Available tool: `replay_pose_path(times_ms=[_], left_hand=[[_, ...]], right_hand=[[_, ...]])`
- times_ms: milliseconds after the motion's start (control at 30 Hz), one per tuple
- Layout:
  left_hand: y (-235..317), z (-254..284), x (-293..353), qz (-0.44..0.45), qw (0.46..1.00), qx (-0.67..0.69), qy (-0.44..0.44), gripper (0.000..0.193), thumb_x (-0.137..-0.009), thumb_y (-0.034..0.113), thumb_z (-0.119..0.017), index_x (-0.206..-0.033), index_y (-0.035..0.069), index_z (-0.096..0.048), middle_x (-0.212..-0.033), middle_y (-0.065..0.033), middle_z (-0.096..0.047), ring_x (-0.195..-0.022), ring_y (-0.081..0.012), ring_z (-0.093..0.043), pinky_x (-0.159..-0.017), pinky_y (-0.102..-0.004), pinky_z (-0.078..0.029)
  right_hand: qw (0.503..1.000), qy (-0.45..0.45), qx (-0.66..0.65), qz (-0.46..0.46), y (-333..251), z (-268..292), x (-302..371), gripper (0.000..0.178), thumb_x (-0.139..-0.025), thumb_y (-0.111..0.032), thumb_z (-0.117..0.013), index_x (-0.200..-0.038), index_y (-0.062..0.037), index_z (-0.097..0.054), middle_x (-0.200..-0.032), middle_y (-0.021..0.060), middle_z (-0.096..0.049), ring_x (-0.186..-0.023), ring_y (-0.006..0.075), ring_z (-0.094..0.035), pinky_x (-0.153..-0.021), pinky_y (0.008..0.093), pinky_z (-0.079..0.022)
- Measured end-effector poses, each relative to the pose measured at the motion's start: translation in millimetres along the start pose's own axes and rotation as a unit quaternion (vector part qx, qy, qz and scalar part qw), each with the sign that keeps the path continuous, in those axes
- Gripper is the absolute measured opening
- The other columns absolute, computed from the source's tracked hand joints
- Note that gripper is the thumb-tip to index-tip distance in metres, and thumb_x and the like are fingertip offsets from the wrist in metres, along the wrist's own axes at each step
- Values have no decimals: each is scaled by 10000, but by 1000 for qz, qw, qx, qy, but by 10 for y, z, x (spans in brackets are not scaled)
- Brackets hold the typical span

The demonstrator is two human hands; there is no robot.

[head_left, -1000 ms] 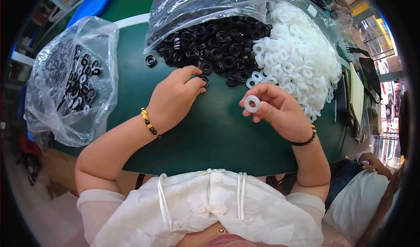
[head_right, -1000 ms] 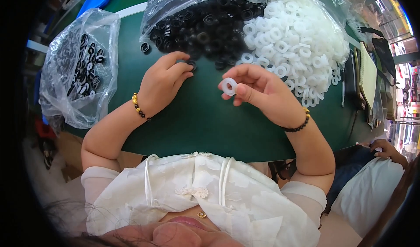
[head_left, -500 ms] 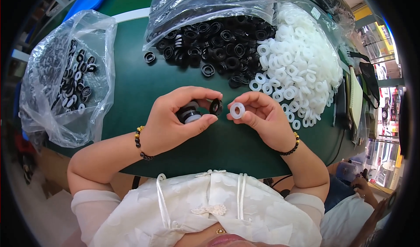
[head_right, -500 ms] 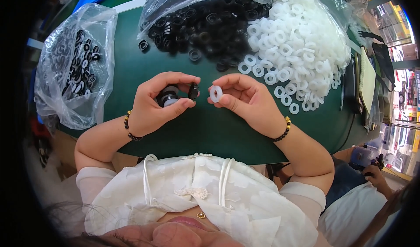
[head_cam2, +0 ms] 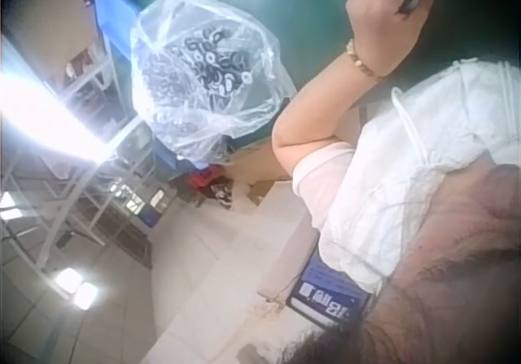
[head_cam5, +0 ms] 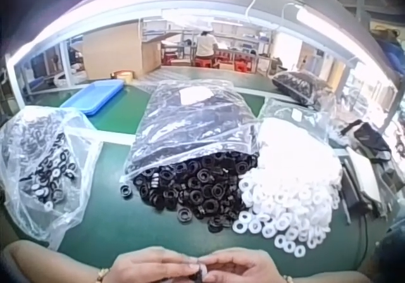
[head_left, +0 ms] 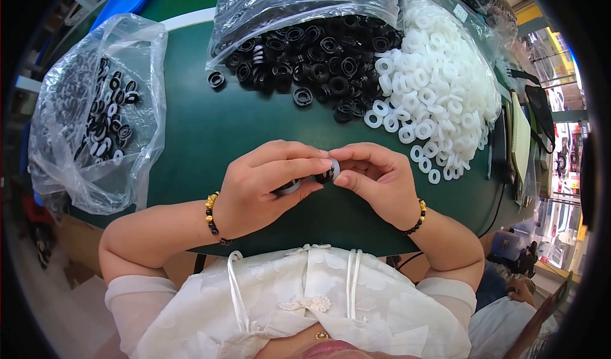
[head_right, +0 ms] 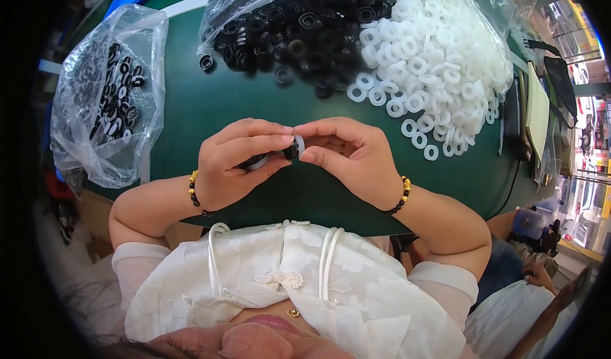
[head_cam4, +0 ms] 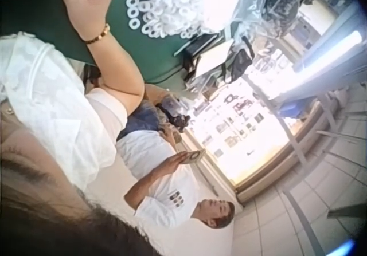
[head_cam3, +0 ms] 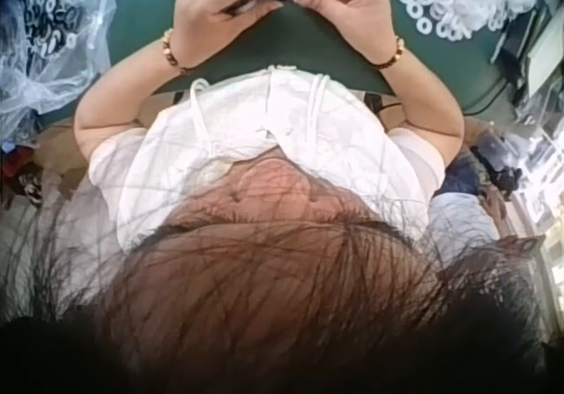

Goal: The person assembles small plastic components by hand, inserting white plastic rings into black plastic rings.

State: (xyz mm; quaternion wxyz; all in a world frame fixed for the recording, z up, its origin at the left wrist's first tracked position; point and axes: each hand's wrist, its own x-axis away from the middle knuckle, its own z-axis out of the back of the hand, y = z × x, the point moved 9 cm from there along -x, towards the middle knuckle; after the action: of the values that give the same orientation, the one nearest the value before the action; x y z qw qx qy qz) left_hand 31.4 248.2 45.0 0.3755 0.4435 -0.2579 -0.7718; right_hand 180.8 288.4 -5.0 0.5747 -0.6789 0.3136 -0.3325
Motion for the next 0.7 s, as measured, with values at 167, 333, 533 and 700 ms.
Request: replay_pose_path(times_ms=[167,333,533,700], left_hand=[[0,8,-2,15,1000,8,17,409,-719,-57,-820,-1098,74,-737,-1072,-101,-682,-913,-234,-692,-758,-293,-588],[-10,-2,15,2,1000,17,12,430,-718,-76,-816,-1118,62,-739,-1041,-107,-679,-896,-224,-687,-724,-285,-587],[-25,-30,33,-19,1000,14,13,415,-710,-77,-823,-1099,44,-745,-1025,-112,-682,-848,-212,-682,-680,-274,-565],[-9,-47,31,-26,1000,9,14,384,-714,-77,-822,-1075,29,-749,-1000,-112,-685,-809,-210,-679,-669,-271,-555]], right_hand=[[999,23,18,30,-32,55,21,289,-848,42,-746,-1133,3,-720,-1065,78,-713,-936,112,-680,-826,226,-559],[997,14,28,69,-72,54,12,300,-806,79,-766,-1086,-30,-758,-1019,81,-717,-884,112,-675,-772,208,-550],[994,12,59,92,-62,39,19,332,-794,108,-754,-1098,-23,-750,-1042,104,-713,-890,130,-684,-772,210,-554],[986,2,80,144,-134,-2,46,340,-805,131,-728,-1106,-26,-746,-1086,117,-702,-904,139,-692,-764,214,-562]])
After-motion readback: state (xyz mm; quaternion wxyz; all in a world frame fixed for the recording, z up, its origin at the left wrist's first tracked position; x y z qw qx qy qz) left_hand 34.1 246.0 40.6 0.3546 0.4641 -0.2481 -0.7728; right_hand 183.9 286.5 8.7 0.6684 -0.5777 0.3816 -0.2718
